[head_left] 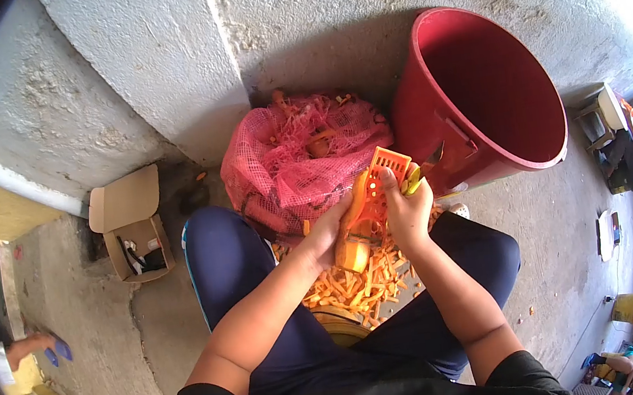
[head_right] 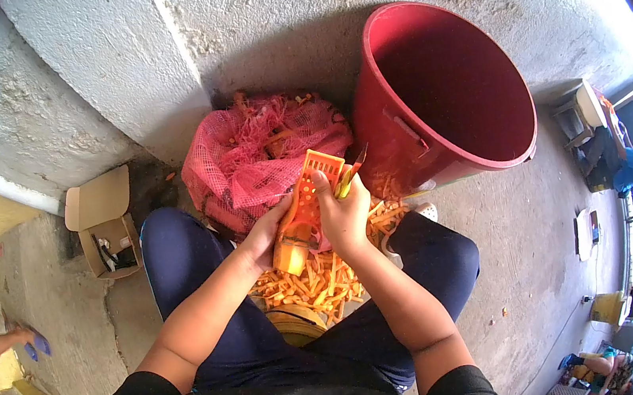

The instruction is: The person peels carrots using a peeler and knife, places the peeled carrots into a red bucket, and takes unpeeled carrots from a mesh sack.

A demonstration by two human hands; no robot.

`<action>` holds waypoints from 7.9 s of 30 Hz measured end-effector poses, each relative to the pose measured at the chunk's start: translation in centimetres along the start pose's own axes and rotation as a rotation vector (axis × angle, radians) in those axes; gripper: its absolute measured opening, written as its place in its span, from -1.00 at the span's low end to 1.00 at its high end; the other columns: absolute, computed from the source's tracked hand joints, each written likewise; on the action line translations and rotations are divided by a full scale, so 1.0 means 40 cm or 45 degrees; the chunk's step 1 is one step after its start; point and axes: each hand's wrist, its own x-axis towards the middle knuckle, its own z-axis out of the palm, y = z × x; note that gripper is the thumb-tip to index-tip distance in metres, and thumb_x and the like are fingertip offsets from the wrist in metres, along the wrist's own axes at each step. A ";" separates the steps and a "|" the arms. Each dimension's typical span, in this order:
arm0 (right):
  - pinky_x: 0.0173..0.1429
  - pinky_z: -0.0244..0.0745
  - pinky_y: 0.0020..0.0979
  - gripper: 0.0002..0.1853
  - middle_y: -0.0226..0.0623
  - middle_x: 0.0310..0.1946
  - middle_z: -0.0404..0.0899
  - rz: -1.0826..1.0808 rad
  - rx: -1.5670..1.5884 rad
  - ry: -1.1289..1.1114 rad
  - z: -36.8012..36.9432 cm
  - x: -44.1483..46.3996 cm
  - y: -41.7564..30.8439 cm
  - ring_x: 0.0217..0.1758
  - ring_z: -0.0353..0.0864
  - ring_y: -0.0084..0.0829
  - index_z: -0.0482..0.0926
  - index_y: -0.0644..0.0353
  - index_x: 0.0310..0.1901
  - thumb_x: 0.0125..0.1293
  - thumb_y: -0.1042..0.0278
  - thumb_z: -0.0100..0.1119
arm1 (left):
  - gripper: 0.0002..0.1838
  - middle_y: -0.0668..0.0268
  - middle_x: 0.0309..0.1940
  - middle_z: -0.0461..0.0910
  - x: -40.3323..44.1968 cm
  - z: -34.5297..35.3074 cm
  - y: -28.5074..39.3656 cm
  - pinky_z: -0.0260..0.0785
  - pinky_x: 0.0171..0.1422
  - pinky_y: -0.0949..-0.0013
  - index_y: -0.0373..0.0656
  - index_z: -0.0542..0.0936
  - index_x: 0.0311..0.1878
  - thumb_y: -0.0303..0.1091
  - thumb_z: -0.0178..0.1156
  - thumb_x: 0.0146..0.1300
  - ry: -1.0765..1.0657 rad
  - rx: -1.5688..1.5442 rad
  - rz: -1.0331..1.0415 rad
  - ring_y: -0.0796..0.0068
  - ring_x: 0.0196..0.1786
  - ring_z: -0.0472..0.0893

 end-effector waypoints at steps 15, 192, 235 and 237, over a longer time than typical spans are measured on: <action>-0.37 0.32 -0.55 -0.80 -0.41 -0.51 0.48 -0.184 -0.130 0.728 -0.129 0.206 0.077 -0.48 0.37 -0.64 0.46 0.28 -0.33 0.21 0.28 0.09 | -0.53 0.16 -0.37 0.49 -0.005 -0.051 -0.021 0.46 -0.35 0.32 -0.20 0.34 -0.02 0.01 -0.10 0.21 -0.057 0.280 -0.111 0.33 -0.45 0.55; -0.44 0.29 -0.39 -0.77 -0.20 -0.66 0.41 0.030 -0.516 -0.439 -0.092 0.021 0.108 -0.57 0.38 -0.45 0.45 0.27 -0.39 0.17 0.24 0.09 | -0.55 0.15 -0.28 0.53 -0.031 -0.062 0.064 0.31 -0.08 0.38 -0.22 0.43 -0.10 -0.25 0.27 -0.07 0.348 1.845 0.595 0.36 -0.19 0.54; -0.40 0.33 -0.66 -0.83 -0.49 -0.51 0.45 0.224 0.653 0.316 -0.081 0.058 0.042 -0.50 0.40 -0.71 0.44 0.16 -0.32 0.25 0.24 0.01 | -0.44 0.35 -0.21 0.44 -0.056 -0.043 -0.010 0.21 0.00 0.45 -0.24 0.34 0.07 -0.25 0.25 -0.02 -0.335 1.266 0.223 0.55 -0.13 0.38; -0.38 0.22 -0.62 -0.81 -0.57 -0.52 0.38 0.201 0.660 0.311 -0.055 0.042 0.001 -0.49 0.27 -0.73 0.42 0.17 -0.38 0.26 0.23 0.01 | -0.40 0.34 -0.19 0.43 -0.054 -0.041 -0.019 0.21 0.01 0.45 -0.24 0.31 0.11 -0.24 0.24 -0.01 -0.339 1.232 0.155 0.54 -0.11 0.38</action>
